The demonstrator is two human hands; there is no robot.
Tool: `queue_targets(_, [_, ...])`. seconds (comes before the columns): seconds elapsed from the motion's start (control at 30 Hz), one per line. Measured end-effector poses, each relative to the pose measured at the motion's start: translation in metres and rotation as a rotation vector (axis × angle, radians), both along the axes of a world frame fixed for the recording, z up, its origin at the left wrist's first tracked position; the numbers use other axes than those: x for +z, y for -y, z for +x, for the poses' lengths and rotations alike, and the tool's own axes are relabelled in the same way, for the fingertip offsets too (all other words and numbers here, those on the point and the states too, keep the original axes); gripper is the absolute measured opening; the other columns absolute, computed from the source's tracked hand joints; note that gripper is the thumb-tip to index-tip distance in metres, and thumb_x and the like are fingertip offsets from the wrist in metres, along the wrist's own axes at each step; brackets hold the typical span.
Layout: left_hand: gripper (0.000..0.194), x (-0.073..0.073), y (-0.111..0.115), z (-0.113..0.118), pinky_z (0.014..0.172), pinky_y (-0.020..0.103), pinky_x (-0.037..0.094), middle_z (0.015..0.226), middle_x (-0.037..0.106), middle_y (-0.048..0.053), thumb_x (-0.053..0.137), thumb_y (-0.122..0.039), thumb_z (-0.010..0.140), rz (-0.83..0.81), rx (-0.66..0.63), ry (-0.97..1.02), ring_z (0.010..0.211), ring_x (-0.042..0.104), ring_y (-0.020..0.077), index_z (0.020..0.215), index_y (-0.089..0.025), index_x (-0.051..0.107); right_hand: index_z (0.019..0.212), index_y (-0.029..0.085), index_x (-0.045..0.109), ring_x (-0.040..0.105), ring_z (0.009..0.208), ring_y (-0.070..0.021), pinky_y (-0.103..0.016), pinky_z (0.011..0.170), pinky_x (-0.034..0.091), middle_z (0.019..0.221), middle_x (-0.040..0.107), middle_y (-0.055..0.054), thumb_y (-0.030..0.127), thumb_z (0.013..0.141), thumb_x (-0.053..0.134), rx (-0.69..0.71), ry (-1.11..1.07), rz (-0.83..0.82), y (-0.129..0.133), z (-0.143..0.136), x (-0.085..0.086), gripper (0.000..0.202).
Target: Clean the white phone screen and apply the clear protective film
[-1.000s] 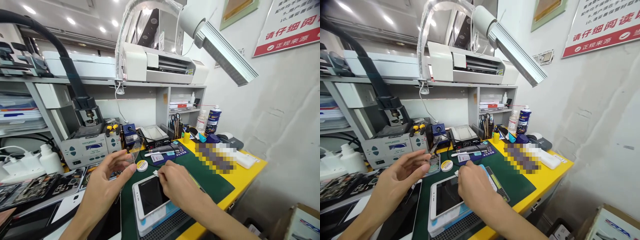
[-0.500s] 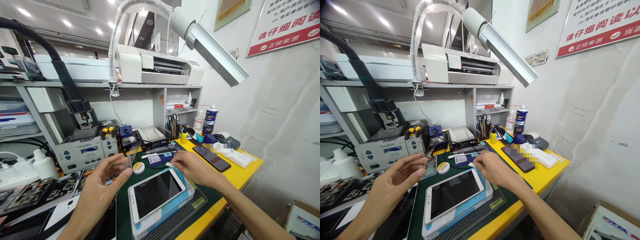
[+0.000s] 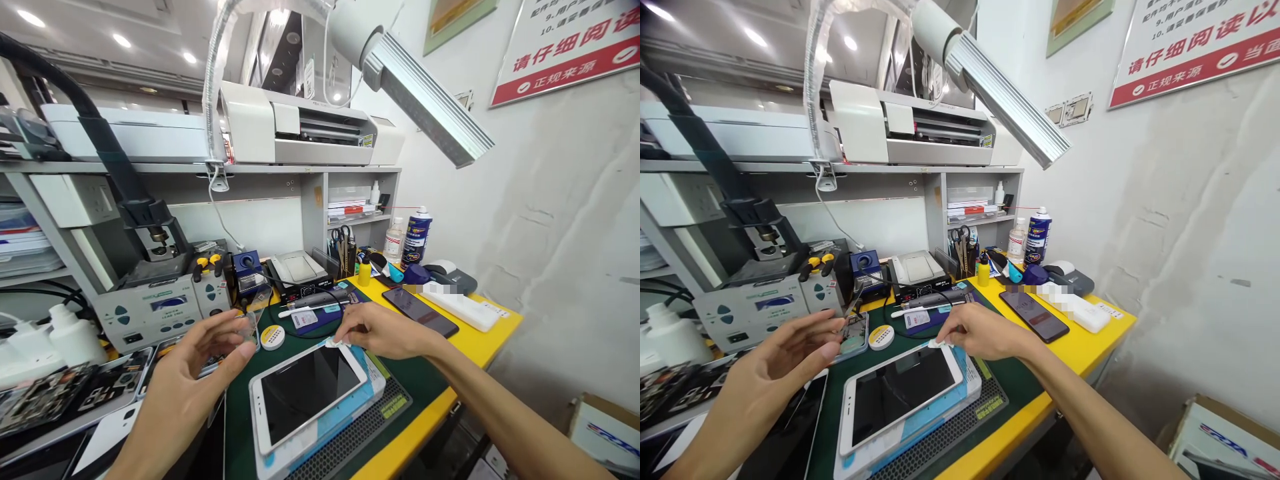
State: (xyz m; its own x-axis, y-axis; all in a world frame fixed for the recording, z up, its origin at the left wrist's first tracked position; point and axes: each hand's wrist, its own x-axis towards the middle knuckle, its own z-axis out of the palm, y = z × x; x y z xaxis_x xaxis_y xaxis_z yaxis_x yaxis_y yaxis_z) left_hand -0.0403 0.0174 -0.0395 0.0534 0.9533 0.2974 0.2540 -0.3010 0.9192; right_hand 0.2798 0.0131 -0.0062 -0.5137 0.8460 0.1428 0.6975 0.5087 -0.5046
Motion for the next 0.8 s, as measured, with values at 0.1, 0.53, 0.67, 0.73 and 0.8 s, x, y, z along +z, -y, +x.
queue_targets(0.1, [0.065, -0.003, -0.002, -0.002, 0.105, 0.051, 0.056, 0.132, 0.073, 0.008, 0.08, -0.063, 0.075, -0.012, -0.007, -0.01, 0.121, 0.068, 0.0349, 0.129, -0.03, 0.063, 0.105, 0.017, 0.084, 0.068, 0.081, -0.0173, -0.025, 0.07, 0.05, 0.096, 0.077, -0.009, 0.007, 0.091, 0.054, 0.004, -0.005, -0.011, 0.006, 0.001, -0.001, 0.035])
queue_targets(0.53, [0.073, 0.006, 0.001, 0.003, 0.107, 0.053, 0.055, 0.131, 0.072, 0.007, 0.079, -0.071, 0.069, -0.051, 0.042, -0.051, 0.125, 0.065, 0.0354, 0.127, -0.029, 0.063, 0.109, 0.025, 0.083, 0.065, 0.081, -0.0144, -0.023, 0.069, 0.047, 0.099, 0.068, -0.005, 0.013, 0.097, 0.056, -0.055, -0.045, -0.103, 0.044, 0.01, -0.01, 0.032])
queue_targets(0.67, [0.073, 0.005, 0.002, 0.002, 0.109, 0.051, 0.055, 0.131, 0.073, 0.006, 0.079, -0.07, 0.071, -0.051, 0.029, -0.052, 0.125, 0.064, 0.0333, 0.129, -0.029, 0.061, 0.107, 0.026, 0.082, 0.064, 0.081, -0.0142, -0.023, 0.068, 0.045, 0.096, 0.067, -0.004, 0.015, 0.098, 0.054, -0.081, -0.041, -0.109, 0.053, 0.012, -0.013, 0.032])
queue_targets(0.73, [0.071, 0.004, 0.001, 0.001, 0.11, 0.05, 0.054, 0.131, 0.072, 0.006, 0.079, -0.068, 0.072, -0.037, 0.01, -0.053, 0.125, 0.064, 0.0322, 0.13, -0.03, 0.06, 0.108, 0.028, 0.082, 0.063, 0.079, -0.0139, -0.023, 0.067, 0.044, 0.094, 0.066, -0.003, 0.017, 0.099, 0.054, -0.101, -0.028, -0.105, 0.058, 0.011, -0.013, 0.031])
queue_targets(0.8, [0.07, 0.004, 0.001, 0.001, 0.111, 0.051, 0.053, 0.131, 0.072, 0.006, 0.079, -0.068, 0.073, -0.033, 0.003, -0.049, 0.125, 0.064, 0.0323, 0.129, -0.029, 0.061, 0.107, 0.029, 0.082, 0.062, 0.076, -0.0133, -0.023, 0.065, 0.042, 0.093, 0.066, -0.003, 0.022, 0.101, 0.054, -0.137, -0.026, -0.108, 0.064, 0.007, -0.014, 0.029])
